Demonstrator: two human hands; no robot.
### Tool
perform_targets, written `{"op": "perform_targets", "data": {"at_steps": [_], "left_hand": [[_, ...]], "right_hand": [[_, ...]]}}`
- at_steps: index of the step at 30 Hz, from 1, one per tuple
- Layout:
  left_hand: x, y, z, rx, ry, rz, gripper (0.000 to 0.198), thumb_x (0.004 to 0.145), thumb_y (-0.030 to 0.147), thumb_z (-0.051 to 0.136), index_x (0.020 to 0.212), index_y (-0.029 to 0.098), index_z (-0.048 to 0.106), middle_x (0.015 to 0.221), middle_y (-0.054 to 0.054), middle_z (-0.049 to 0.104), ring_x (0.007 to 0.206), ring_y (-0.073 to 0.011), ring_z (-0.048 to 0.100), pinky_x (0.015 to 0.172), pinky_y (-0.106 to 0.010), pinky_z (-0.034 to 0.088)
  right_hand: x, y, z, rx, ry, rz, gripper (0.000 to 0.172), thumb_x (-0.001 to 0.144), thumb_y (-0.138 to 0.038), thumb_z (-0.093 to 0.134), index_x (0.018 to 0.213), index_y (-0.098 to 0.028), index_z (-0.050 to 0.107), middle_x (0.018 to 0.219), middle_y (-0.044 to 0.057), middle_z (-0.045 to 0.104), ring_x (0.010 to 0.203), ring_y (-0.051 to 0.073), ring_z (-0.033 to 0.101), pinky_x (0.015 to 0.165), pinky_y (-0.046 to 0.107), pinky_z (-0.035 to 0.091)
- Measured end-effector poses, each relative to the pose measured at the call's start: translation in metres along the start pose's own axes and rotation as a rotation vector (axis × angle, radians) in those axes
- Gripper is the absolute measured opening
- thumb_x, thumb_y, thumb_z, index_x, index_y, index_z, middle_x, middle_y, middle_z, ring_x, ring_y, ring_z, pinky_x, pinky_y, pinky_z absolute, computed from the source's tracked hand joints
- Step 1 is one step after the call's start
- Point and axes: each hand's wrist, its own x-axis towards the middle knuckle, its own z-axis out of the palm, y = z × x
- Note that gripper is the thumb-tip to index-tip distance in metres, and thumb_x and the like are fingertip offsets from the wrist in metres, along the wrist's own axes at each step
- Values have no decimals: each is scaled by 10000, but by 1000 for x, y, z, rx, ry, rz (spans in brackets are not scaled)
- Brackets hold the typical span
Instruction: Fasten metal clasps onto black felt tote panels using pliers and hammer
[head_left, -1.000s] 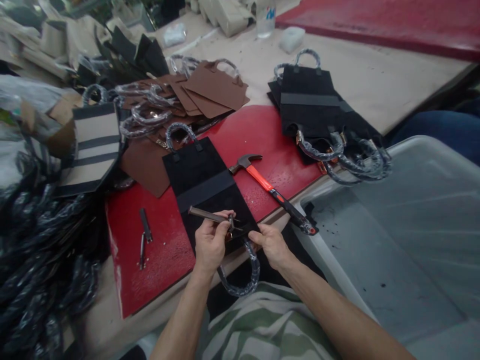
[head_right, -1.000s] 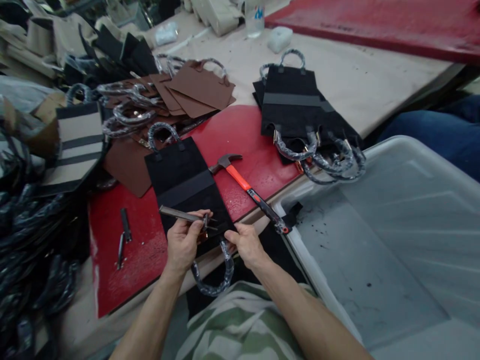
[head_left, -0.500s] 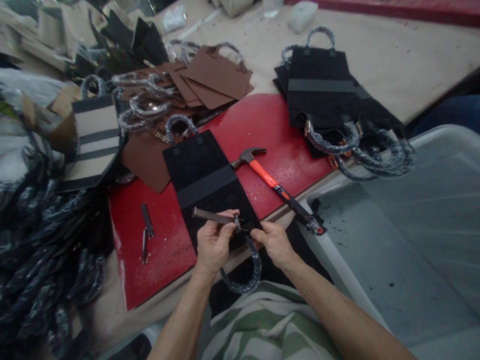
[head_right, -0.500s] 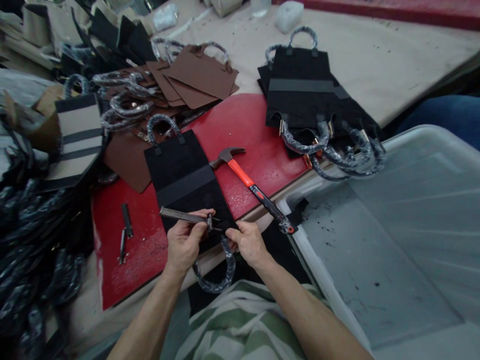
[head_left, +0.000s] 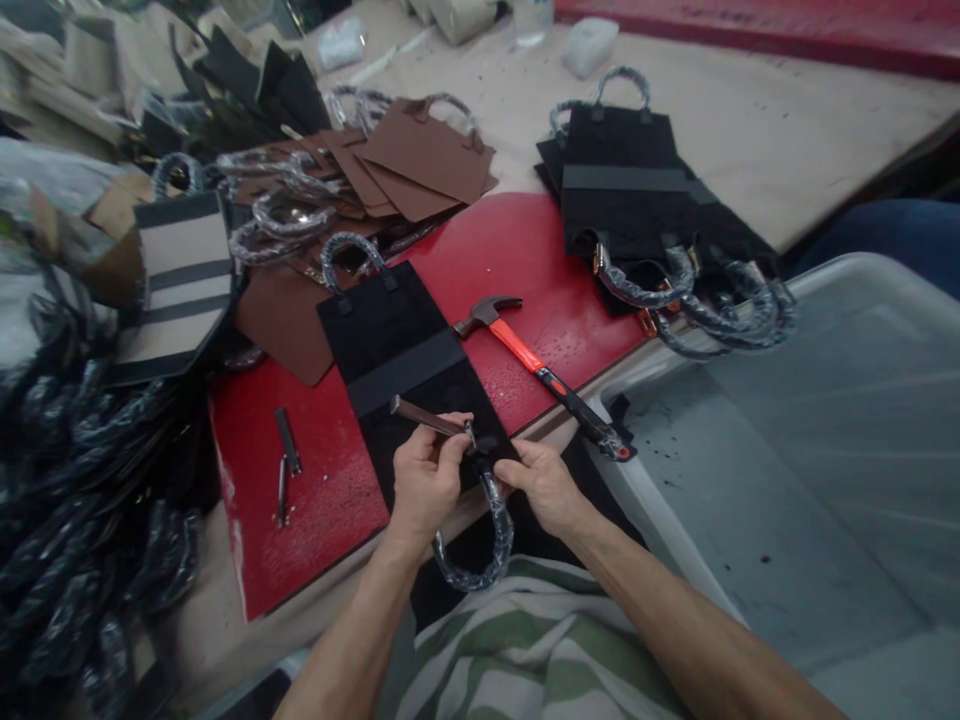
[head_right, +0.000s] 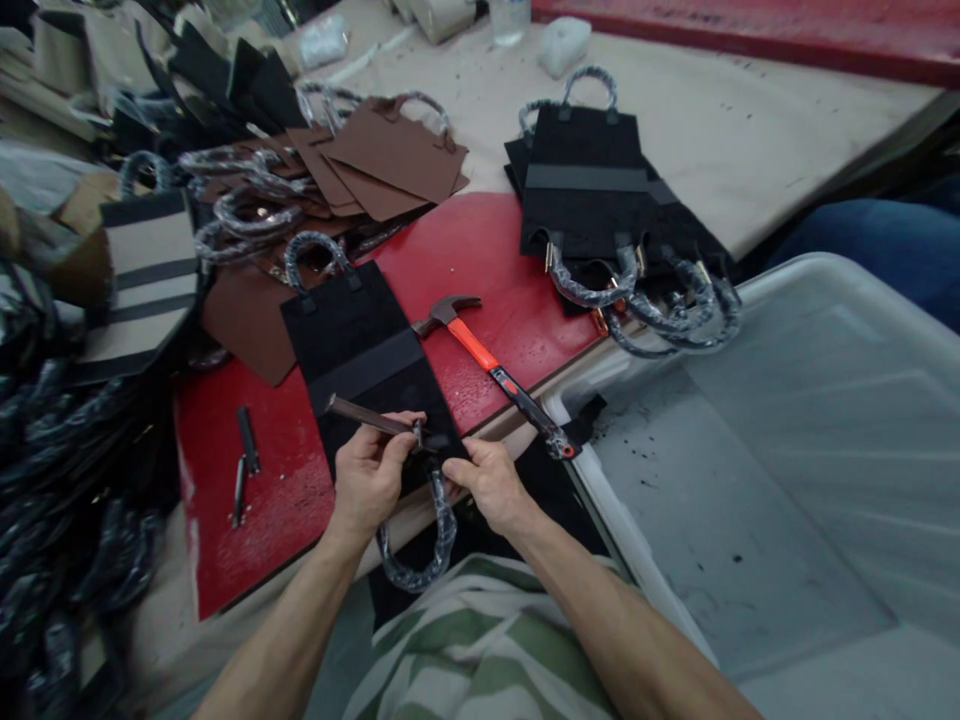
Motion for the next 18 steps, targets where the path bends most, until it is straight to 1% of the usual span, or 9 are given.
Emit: {"op": "perform_targets", "data": {"at_steps": [3, 7, 13, 18], "left_hand": [[4, 2, -3, -108, 0, -75, 157, 885, 233, 608, 1000, 160, 686, 1034, -68, 736, 965, -178, 693, 868, -283, 555], [6, 4, -5, -182, 0, -117, 157, 887, 246, 616, 998, 155, 679, 1030, -72, 736, 967, -178, 693, 874, -276, 545], [5, 6, -5, -154, 28, -84, 159, 891, 234, 605, 1009, 159, 680, 1038, -74, 732, 973, -181, 693, 885, -285, 547], [2, 8, -1, -15, 55, -2, 163, 882, 198, 592, 1015, 172, 683, 1028, -54, 736, 937, -165, 695, 851, -265, 555]], "right_hand": [[-2, -3, 0, 28, -57, -34, 287, 694, -392, 759, 746, -133, 648, 590, 22, 656, 505, 135, 595, 519, 225, 486], [0, -2, 1, 92, -70, -36, 317, 688, -412, 790, 724, -131, 648, 573, 30, 655, 469, 136, 587, 476, 219, 487], [4, 0, 4, 145, -69, -20, 353, 657, -439, 828, 704, -130, 664, 559, 23, 642, 443, 124, 574, 451, 206, 487], [6, 0, 6, 147, -38, 6, 331, 639, -408, 823, 688, -131, 649, 540, 20, 635, 424, 116, 565, 432, 189, 471]]}}
